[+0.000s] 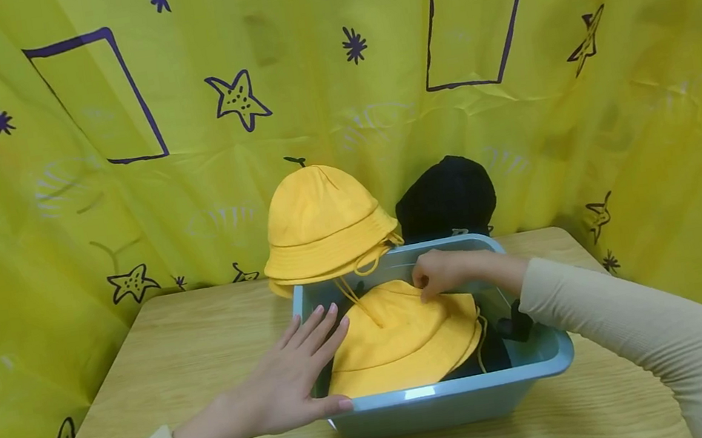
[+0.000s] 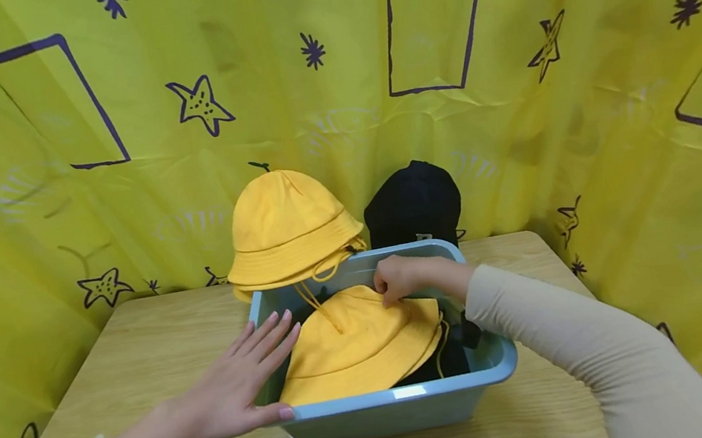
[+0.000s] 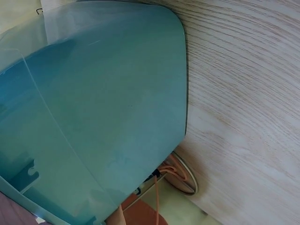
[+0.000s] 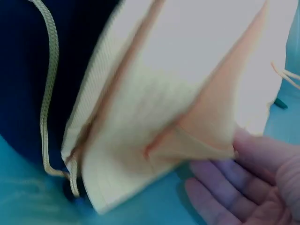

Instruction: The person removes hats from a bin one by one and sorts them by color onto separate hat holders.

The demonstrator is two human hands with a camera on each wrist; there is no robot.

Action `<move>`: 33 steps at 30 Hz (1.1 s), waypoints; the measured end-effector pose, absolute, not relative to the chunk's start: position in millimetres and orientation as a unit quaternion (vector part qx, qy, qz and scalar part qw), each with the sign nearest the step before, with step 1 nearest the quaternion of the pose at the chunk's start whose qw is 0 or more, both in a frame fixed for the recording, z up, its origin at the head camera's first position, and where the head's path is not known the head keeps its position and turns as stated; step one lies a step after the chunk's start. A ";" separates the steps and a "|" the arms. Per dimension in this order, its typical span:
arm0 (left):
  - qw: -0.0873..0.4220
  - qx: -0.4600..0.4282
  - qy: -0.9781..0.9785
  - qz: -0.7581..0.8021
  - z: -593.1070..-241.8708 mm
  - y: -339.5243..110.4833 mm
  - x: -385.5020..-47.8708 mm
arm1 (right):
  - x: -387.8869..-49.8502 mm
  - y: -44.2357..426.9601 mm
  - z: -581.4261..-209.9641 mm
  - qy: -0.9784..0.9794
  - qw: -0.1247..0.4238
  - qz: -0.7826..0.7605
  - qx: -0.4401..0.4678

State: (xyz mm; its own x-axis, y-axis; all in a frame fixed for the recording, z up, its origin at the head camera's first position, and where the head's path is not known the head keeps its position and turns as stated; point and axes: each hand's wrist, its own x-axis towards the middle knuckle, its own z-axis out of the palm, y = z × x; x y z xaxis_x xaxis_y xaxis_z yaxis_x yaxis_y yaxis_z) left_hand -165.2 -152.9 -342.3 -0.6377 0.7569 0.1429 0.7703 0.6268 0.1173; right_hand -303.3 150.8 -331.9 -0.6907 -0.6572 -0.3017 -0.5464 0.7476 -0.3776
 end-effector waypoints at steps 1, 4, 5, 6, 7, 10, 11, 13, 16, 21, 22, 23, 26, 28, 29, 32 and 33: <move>0.041 -0.424 -0.901 -0.084 -342.2 -152.9 -165.1 | -302.9 150.5 -331.6 0.910 0.210 -0.138 -0.329; 0.047 -0.426 -0.900 -0.081 -342.2 -152.9 -164.8 | -300.9 151.0 -328.4 0.911 0.208 -0.155 -0.319; 0.048 -0.426 -0.900 -0.080 -342.5 -152.8 -164.7 | -300.0 152.1 -325.7 0.912 0.210 -0.160 -0.315; 0.050 -0.426 -0.900 -0.080 -342.7 -152.8 -164.5 | -299.0 153.6 -322.3 0.911 0.211 -0.164 -0.315; 0.051 -0.426 -0.899 -0.081 -342.9 -152.9 -164.4 | -298.0 155.2 -318.3 0.911 0.209 -0.168 -0.313; 0.055 -0.426 -0.899 -0.084 -343.5 -152.8 -164.4 | -294.0 160.2 -303.7 0.912 0.195 -0.182 -0.313; 0.056 -0.426 -0.899 -0.086 -343.5 -152.7 -164.3 | -292.3 161.7 -298.5 0.912 0.186 -0.185 -0.316; 0.058 -0.426 -0.898 -0.088 -343.3 -152.4 -164.2 | -288.8 164.4 -288.9 0.912 0.167 -0.189 -0.325; 0.059 -0.427 -0.898 -0.089 -342.5 -152.0 -164.1 | -282.5 167.5 -276.5 0.912 0.141 -0.184 -0.339; 0.060 -0.427 -0.897 -0.091 -341.1 -151.4 -165.7 | -268.3 172.2 -255.6 0.917 0.103 -0.173 -0.345; 0.061 -0.427 -0.897 -0.091 -340.8 -151.3 -165.9 | -265.2 173.7 -251.2 0.918 0.098 -0.173 -0.343; 0.062 -0.428 -0.897 -0.090 -340.9 -151.2 -166.2 | -261.8 174.9 -246.8 0.920 0.092 -0.174 -0.340; 0.060 -0.426 -0.898 -0.091 -340.6 -151.4 -165.2 | -253.7 179.9 -234.4 0.922 0.075 -0.177 -0.337; 0.056 -0.424 -0.899 -0.093 -340.7 -151.8 -163.9 | -249.4 183.8 -226.1 0.922 0.059 -0.175 -0.341; 0.055 -0.423 -0.900 -0.093 -341.0 -152.0 -163.4 | -248.1 185.9 -222.0 0.920 0.047 -0.176 -0.346; 0.056 -0.420 -0.900 -0.099 -342.1 -152.4 -163.0 | -246.3 194.8 -209.8 0.913 0.020 -0.184 -0.364; 0.060 -0.421 -0.900 -0.099 -342.7 -152.5 -163.5 | -245.7 198.0 -205.5 0.912 0.012 -0.186 -0.366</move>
